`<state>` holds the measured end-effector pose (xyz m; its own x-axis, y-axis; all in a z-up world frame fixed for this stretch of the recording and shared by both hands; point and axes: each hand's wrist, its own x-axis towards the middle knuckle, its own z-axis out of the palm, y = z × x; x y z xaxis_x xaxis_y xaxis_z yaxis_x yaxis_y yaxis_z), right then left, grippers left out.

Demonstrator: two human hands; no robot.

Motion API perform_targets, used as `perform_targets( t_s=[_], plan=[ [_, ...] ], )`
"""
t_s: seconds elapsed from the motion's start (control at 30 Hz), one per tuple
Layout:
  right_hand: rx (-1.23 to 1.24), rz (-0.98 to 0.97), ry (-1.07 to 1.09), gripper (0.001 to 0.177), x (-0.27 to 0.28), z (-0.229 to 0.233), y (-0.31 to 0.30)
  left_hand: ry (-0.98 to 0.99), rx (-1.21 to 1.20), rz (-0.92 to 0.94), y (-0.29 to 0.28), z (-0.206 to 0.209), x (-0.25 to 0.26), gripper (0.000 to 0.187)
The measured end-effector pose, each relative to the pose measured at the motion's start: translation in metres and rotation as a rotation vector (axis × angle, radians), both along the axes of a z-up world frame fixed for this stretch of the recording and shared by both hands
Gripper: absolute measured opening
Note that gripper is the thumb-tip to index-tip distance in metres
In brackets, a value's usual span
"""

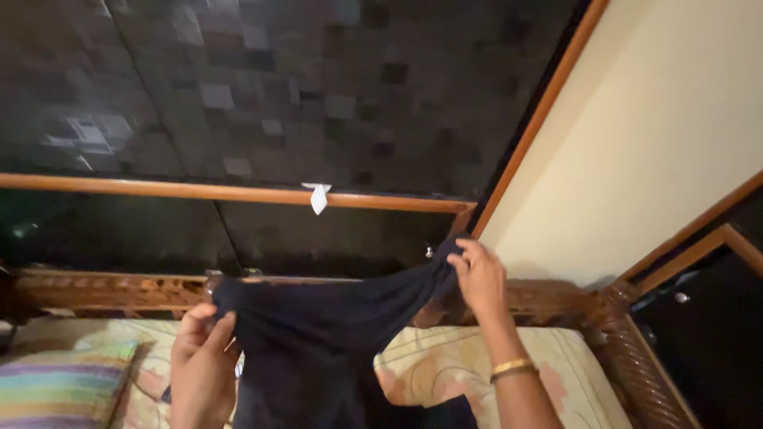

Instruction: The person wipes the surface of a dark wardrobe with a dark cloth, then moves to a wooden door and wipes the door handle and the door surface with the same cloth.

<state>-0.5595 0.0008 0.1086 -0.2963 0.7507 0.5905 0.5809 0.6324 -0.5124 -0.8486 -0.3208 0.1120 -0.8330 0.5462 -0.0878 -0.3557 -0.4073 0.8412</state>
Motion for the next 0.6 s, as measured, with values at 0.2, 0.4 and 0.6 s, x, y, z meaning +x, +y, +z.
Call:
perform_targets(
  t_s=[0.2,0.4,0.6],
  plan=[
    [0.375,-0.075,-0.010,0.022,-0.041,0.000,0.083,0.059,0.062,-0.140,0.066,-0.027,-0.014,0.022],
    [0.190,-0.185,-0.241,0.016,-0.063,-0.038,0.152,0.066,-0.004,-0.197,0.113,-0.045,-0.025,0.020],
    [0.130,-0.225,-0.200,0.022,-0.076,-0.051,0.141,0.084,-0.063,-0.124,0.137,-0.037,-0.076,0.020]
  ],
)
